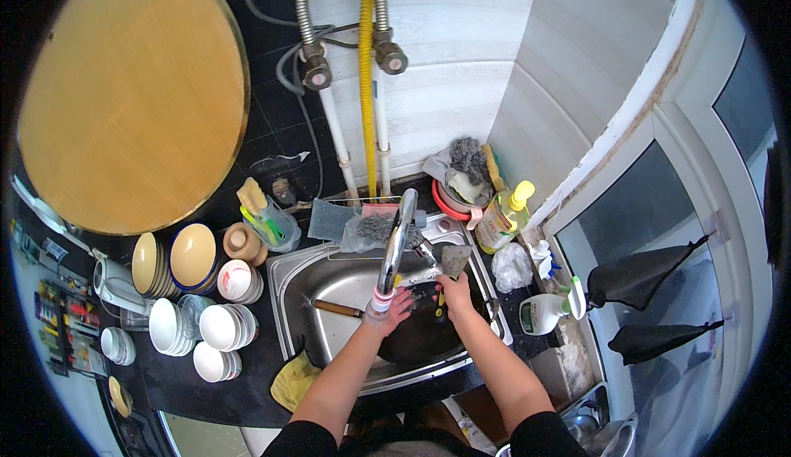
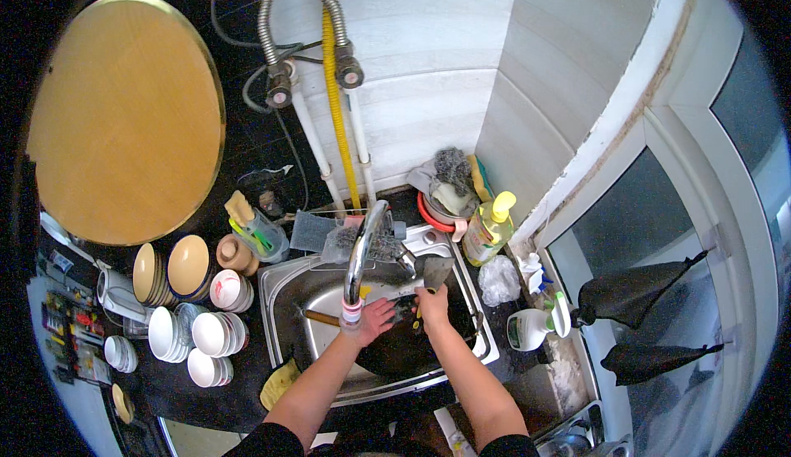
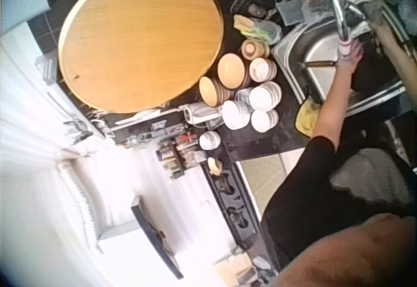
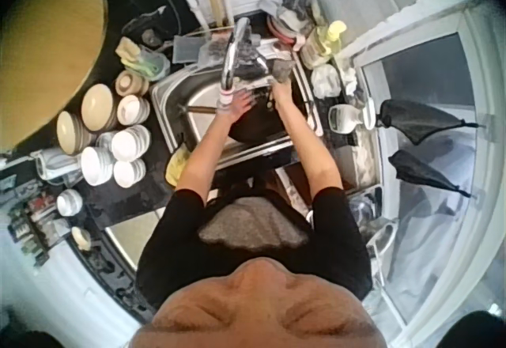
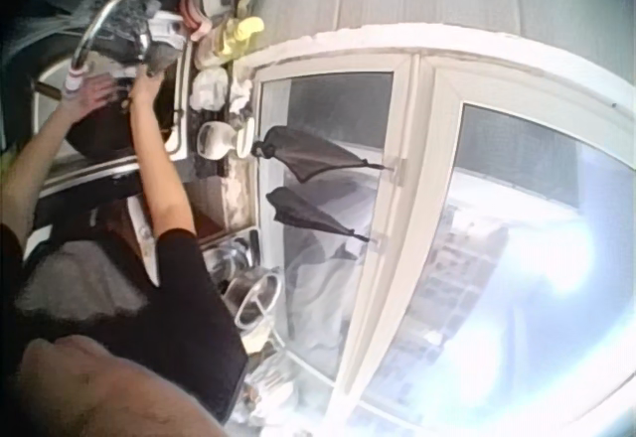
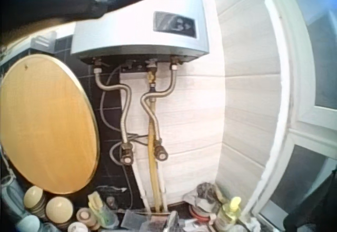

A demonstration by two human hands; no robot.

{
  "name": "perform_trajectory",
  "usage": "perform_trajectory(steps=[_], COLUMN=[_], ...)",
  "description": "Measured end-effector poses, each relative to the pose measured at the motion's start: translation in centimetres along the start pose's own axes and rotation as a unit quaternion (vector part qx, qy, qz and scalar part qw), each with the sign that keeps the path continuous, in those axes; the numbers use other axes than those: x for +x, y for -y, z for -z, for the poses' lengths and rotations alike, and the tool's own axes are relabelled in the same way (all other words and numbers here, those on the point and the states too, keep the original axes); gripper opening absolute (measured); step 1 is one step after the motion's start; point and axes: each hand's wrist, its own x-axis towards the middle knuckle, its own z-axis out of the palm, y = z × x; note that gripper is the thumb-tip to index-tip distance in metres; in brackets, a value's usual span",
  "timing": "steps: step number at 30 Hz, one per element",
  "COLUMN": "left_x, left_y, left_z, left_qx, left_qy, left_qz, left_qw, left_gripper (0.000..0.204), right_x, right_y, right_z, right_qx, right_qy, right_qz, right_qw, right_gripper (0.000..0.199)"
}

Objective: The person scrubs a black frying pan with a metal scraper and a sponge under running water in a kitchen sink. They repeatedly scrape the pan's surface and rinse it, then briefly scrub a second pan before returning to the first one.

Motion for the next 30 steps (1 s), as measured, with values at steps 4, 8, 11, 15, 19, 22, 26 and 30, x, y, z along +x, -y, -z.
perform_trajectory(steps=[4,8,11,15,19,22,26,30], left_x=[-2.8,-5.5,-7.8,-9.4,-10.0,-9.8,-8.5,-9.9], left_y=[-0.7,-1.0,-0.9,-0.8,-1.2,-1.8,-0.6,-1.2], left_z=[-1.2,-1.5,-2.0,-1.6,-2.4,-3.7,0.0,-0.8], left_qx=[-0.033,-0.032,-0.032,0.057,0.215,0.273,0.254,0.288], left_qy=[-0.068,-0.074,-0.051,-0.031,-0.134,-0.222,-0.238,-0.224], left_qz=[0.02,0.046,0.055,0.039,-0.012,-0.037,-0.115,-0.077], left_qw=[0.997,0.996,0.997,0.997,0.967,0.935,0.93,0.928], left_gripper=[0.051,0.055,0.049,0.044,0.034,0.027,0.029,0.04], right_x=[-2.1,-3.5,-4.3,-5.5,-7.0,-7.6,-7.1,-5.2], right_y=[-2.3,-5.2,-7.1,-8.5,-9.0,-9.2,-9.4,-10.4], right_z=[1.2,1.3,0.5,-0.4,-1.4,-2.1,-4.1,-7.2], right_qx=[0.043,0.092,0.127,0.139,0.138,0.169,0.197,0.215], right_qy=[0.029,0.081,0.088,0.146,0.187,0.168,0.191,0.2], right_qz=[-0.086,-0.143,-0.177,-0.211,-0.232,-0.24,-0.229,-0.148], right_qw=[0.995,0.982,0.972,0.957,0.945,0.941,0.934,0.945], right_gripper=[0.02,0.018,0.016,0.012,0.013,0.017,0.019,0.021])
